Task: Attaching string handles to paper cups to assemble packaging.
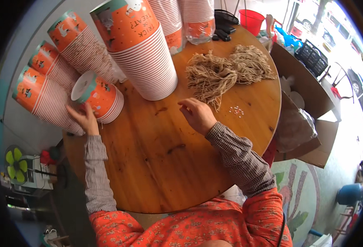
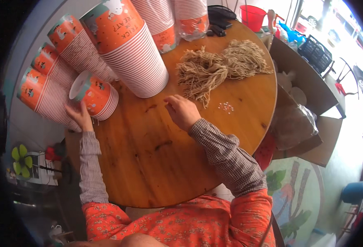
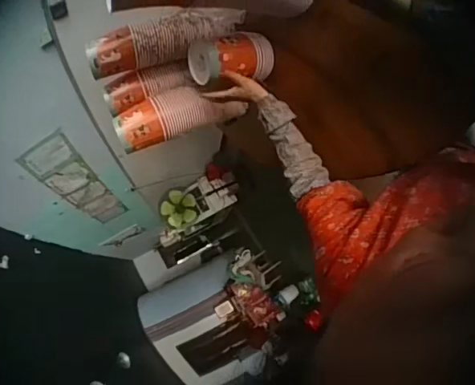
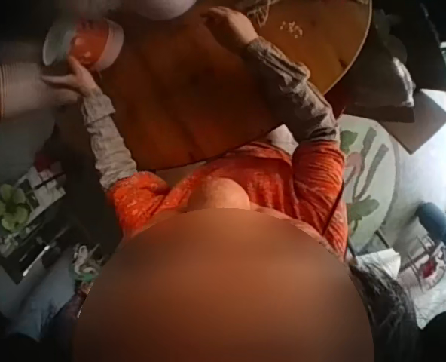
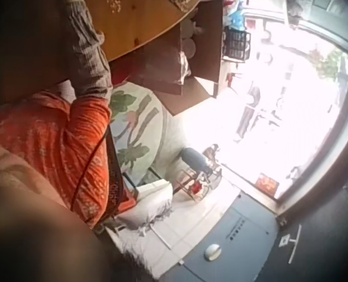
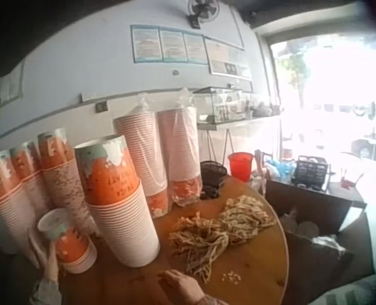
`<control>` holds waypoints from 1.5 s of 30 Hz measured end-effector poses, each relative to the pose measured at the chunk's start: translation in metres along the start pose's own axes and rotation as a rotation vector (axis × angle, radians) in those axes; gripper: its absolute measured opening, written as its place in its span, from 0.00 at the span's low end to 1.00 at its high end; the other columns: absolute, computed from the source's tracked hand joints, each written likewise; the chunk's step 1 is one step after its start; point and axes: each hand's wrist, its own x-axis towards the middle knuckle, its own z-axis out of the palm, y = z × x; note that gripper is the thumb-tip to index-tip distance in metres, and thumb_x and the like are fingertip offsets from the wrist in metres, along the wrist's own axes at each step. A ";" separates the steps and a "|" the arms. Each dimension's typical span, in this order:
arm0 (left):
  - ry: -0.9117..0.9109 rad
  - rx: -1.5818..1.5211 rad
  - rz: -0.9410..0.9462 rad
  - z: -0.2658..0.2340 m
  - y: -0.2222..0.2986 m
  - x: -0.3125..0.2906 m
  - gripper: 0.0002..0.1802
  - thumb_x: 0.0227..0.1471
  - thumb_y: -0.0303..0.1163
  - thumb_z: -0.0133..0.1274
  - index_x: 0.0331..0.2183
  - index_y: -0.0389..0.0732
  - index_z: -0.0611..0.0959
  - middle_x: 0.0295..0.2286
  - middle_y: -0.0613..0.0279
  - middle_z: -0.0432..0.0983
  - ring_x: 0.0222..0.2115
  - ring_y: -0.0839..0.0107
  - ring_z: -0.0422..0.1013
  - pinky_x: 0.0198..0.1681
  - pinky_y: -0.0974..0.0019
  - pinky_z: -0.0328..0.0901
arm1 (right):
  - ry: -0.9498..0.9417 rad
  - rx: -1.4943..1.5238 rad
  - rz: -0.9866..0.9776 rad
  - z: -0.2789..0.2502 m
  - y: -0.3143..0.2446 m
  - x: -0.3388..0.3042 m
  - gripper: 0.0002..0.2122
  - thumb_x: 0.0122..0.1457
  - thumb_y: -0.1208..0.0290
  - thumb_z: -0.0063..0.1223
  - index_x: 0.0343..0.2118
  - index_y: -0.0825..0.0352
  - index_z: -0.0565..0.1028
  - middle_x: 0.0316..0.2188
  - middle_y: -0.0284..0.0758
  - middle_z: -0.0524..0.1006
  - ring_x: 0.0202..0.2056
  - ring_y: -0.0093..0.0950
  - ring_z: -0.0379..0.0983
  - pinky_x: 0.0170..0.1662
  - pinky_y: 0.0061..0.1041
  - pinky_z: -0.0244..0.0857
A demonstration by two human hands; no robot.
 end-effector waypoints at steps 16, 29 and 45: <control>-0.779 -0.271 0.028 0.001 0.158 -0.174 0.24 0.50 0.29 0.56 0.50 0.37 0.72 0.54 0.49 0.60 0.58 0.49 0.54 0.56 0.53 0.60 | 0.404 -0.141 -0.013 -0.038 0.024 0.016 0.04 0.55 0.77 0.54 0.34 0.68 0.77 0.28 0.37 0.76 0.26 0.27 0.73 0.30 0.23 0.67; -0.667 -0.107 0.192 -0.010 0.155 -0.166 0.17 0.48 0.28 0.58 0.42 0.37 0.77 0.52 0.50 0.61 0.57 0.49 0.55 0.56 0.52 0.60 | 0.535 -0.087 -0.448 -0.066 -0.152 0.191 0.10 0.51 0.70 0.58 0.38 0.62 0.77 0.38 0.37 0.73 0.31 0.37 0.73 0.35 0.32 0.68; -0.660 -0.159 0.173 -0.010 0.146 -0.169 0.17 0.48 0.30 0.58 0.41 0.37 0.78 0.51 0.52 0.62 0.57 0.51 0.56 0.57 0.54 0.60 | 0.431 -0.288 -0.494 -0.079 -0.191 0.286 0.07 0.49 0.68 0.56 0.29 0.64 0.80 0.26 0.37 0.79 0.29 0.31 0.78 0.35 0.28 0.71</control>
